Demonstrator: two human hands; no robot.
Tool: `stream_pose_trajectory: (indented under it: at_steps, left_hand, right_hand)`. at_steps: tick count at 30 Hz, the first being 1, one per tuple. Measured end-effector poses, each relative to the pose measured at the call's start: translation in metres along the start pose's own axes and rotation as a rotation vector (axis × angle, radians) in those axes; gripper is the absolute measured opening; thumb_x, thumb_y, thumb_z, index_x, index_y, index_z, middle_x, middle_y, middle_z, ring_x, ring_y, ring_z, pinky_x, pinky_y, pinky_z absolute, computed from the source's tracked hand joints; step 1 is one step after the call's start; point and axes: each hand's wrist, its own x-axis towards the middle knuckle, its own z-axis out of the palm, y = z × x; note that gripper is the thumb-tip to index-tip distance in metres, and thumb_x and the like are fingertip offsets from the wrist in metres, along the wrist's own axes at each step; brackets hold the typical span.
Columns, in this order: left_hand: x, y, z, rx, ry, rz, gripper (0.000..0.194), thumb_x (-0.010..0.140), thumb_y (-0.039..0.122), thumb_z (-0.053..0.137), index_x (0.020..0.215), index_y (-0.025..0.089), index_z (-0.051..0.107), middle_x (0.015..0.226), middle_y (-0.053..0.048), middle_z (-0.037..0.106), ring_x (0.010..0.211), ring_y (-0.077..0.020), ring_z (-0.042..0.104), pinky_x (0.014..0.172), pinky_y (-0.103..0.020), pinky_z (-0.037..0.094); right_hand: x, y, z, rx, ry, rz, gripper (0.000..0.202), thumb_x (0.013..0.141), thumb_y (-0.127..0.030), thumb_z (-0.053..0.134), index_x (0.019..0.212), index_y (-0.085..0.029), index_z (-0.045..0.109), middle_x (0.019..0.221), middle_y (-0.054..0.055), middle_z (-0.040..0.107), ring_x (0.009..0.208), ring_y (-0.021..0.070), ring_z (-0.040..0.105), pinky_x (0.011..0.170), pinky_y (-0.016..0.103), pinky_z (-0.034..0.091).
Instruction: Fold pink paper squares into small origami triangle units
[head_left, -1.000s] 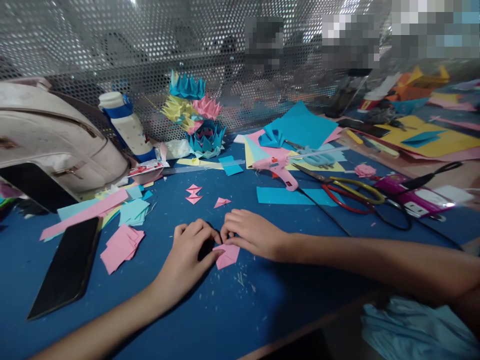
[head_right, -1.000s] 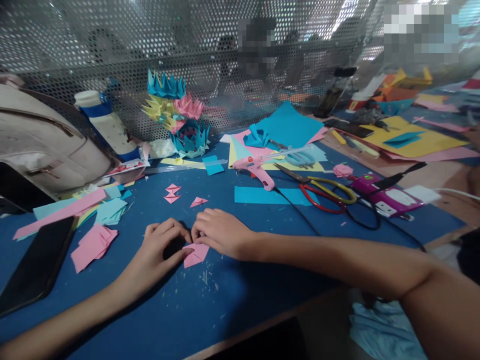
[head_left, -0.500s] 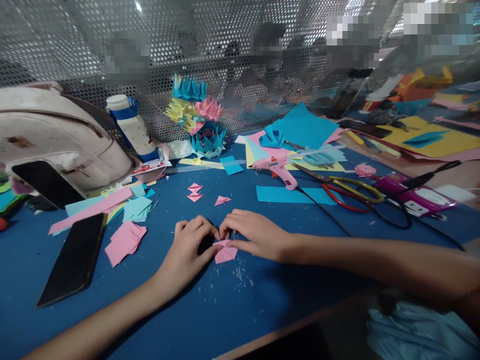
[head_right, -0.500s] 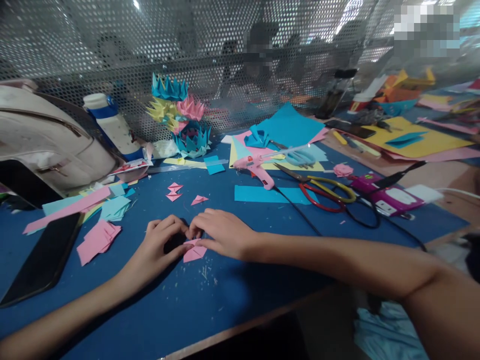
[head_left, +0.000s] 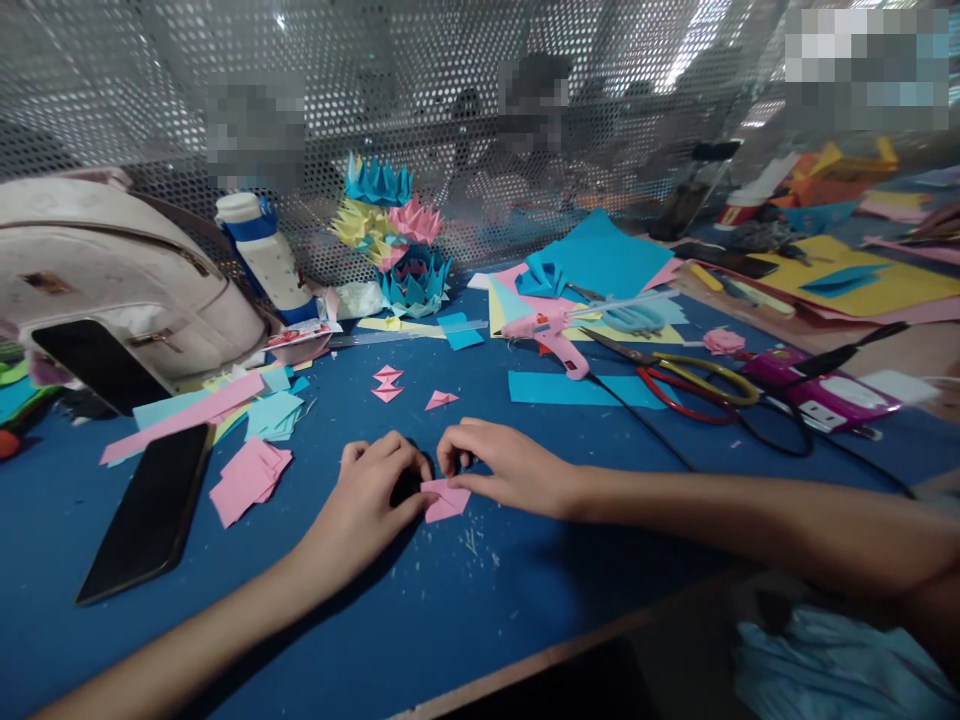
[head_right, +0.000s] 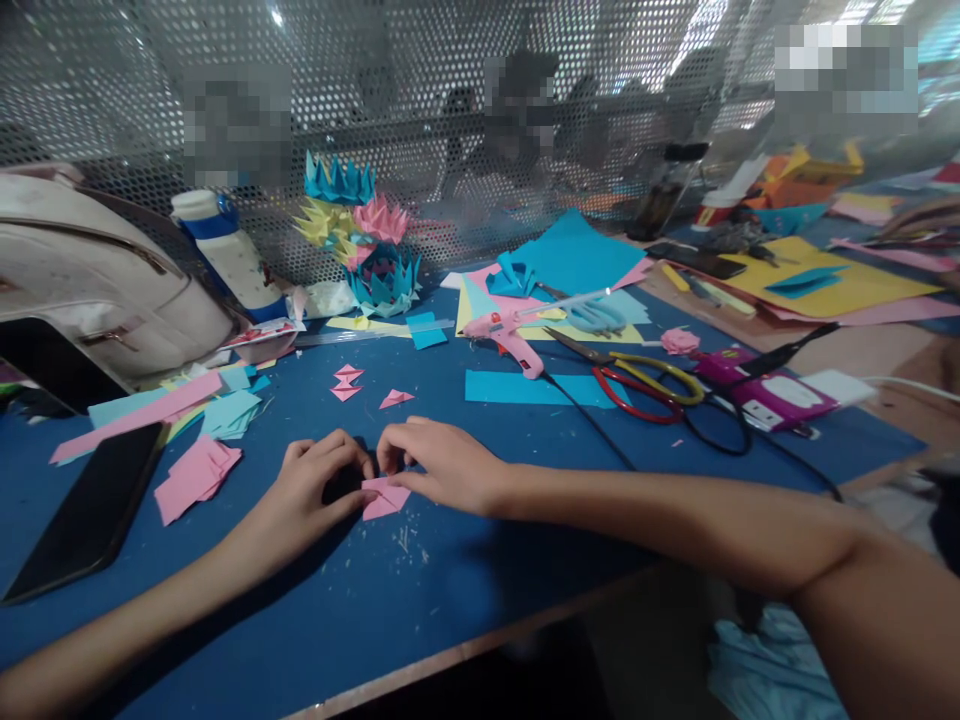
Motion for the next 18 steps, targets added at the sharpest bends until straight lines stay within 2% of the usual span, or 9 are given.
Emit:
stream_pose_trajectory:
  at_steps: [5,10,13,15,18]
  left_hand:
    - [0.001,0.002,-0.001,-0.035,0.003,-0.008,0.012,0.092,0.028,0.062,0.083,0.021,0.061,0.090,0.002,0.064,0.086,-0.0184,0.057,0.088,-0.038,0.033]
    - [0.002,0.002,-0.002,-0.105,0.039,0.014,0.019,0.099,0.031,0.049,0.086,0.022,0.059,0.078,0.001,0.065,0.073,-0.0159,0.059,0.075,-0.032,0.045]
    - [-0.001,-0.002,-0.003,-0.109,0.111,0.060,0.015,0.102,0.028,0.042,0.107,0.023,0.056,0.092,-0.002,0.069,0.080,-0.0162,0.065,0.072,-0.030,0.050]
    - [-0.005,-0.006,-0.004,-0.064,0.172,0.120,0.019,0.102,0.026,0.042,0.117,0.023,0.053,0.106,-0.005,0.069,0.095,-0.0191,0.065,0.082,-0.035,0.050]
    - [-0.013,-0.011,-0.003,0.024,0.209,0.256,0.023,0.100,0.020,0.045,0.119,0.025,0.058,0.125,-0.006,0.066,0.114,-0.0236,0.060,0.098,-0.044,0.042]
  right_hand:
    - [0.000,0.001,0.000,0.002,0.012,-0.019,0.012,0.088,-0.017,0.069,0.091,-0.019,0.058,0.093,0.000,0.062,0.086,0.0139,0.055,0.074,0.025,0.041]
    - [0.002,0.002,-0.004,0.074,0.003,0.016,0.003,0.090,-0.018,0.063,0.092,-0.019,0.060,0.090,0.001,0.062,0.079,0.0131,0.053,0.070,0.025,0.042]
    - [0.004,0.004,-0.006,0.118,0.023,0.007,0.008,0.087,-0.013,0.060,0.092,-0.019,0.061,0.088,0.000,0.063,0.076,0.0120,0.054,0.071,0.025,0.042]
    - [0.004,0.005,-0.006,0.130,0.040,0.000,0.012,0.085,-0.009,0.059,0.091,-0.018,0.061,0.087,0.000,0.063,0.074,0.0113,0.055,0.071,0.024,0.043]
    - [0.004,0.006,-0.003,0.117,0.062,-0.013,0.016,0.081,-0.005,0.058,0.090,-0.018,0.061,0.084,-0.001,0.064,0.073,0.0108,0.055,0.070,0.024,0.043]
